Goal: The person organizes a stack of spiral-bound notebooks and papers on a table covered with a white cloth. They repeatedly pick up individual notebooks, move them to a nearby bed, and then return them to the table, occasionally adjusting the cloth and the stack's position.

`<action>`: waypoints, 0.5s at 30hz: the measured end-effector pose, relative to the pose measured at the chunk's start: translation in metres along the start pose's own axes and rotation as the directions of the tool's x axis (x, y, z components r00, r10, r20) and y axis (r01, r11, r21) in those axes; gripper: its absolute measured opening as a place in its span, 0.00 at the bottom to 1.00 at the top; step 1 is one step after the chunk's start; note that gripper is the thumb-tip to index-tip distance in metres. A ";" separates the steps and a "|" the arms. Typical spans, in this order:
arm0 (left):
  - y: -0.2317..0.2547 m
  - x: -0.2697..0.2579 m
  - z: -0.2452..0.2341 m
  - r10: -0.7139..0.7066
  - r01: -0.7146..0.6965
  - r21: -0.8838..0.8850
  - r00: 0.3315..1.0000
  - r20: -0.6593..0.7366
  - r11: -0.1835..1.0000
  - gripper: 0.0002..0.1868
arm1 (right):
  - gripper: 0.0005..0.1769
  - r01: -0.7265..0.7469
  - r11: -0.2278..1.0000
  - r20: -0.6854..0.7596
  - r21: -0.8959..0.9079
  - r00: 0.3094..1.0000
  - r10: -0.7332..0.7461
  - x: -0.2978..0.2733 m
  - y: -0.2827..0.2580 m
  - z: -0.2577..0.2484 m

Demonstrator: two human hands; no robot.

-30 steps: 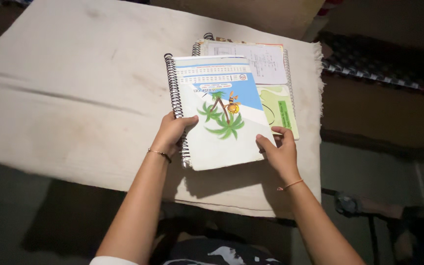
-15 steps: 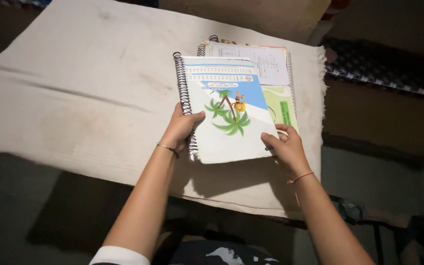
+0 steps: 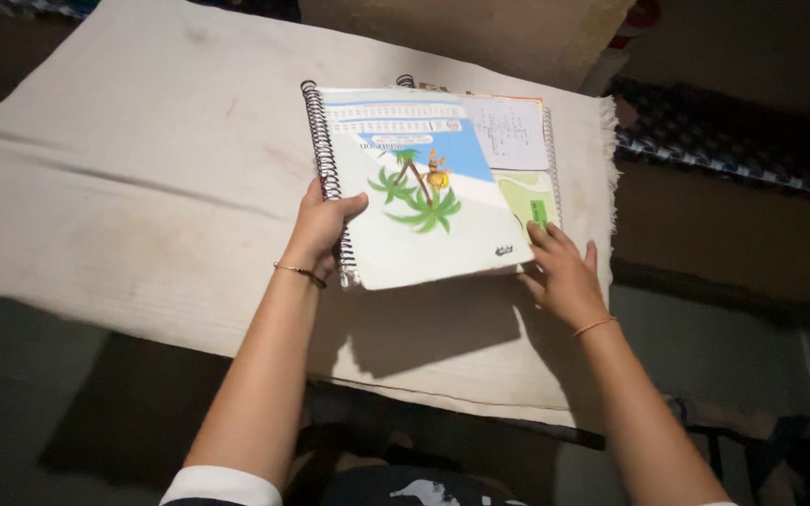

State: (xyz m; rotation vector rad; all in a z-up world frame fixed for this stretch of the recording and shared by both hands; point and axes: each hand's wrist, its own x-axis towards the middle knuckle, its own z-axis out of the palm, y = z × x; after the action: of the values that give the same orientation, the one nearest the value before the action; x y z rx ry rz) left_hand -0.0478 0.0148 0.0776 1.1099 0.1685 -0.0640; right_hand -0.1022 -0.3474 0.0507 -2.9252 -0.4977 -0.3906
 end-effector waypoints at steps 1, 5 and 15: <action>0.005 -0.002 0.000 0.016 -0.016 -0.020 1.000 0.014 1.000 0.26 | 0.22 0.035 0.999 0.010 -0.020 0.999 -0.035 0.002 0.004 -0.001; 0.030 -0.013 0.004 0.055 -0.054 -0.021 0.998 0.039 0.998 0.26 | 0.28 0.128 0.990 -0.053 0.051 0.991 -0.125 0.007 0.015 -0.016; 0.106 -0.014 0.028 0.230 -0.217 -0.091 0.958 0.171 0.972 0.23 | 0.17 -0.083 0.966 -0.118 0.245 0.986 0.115 0.124 0.059 -0.072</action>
State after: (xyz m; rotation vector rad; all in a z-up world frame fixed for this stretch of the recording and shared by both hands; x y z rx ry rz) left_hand -0.0447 0.0363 0.1857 1.0395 -0.1171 0.0439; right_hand 0.0149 -0.3787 0.1483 -2.6578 -0.3512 -0.4700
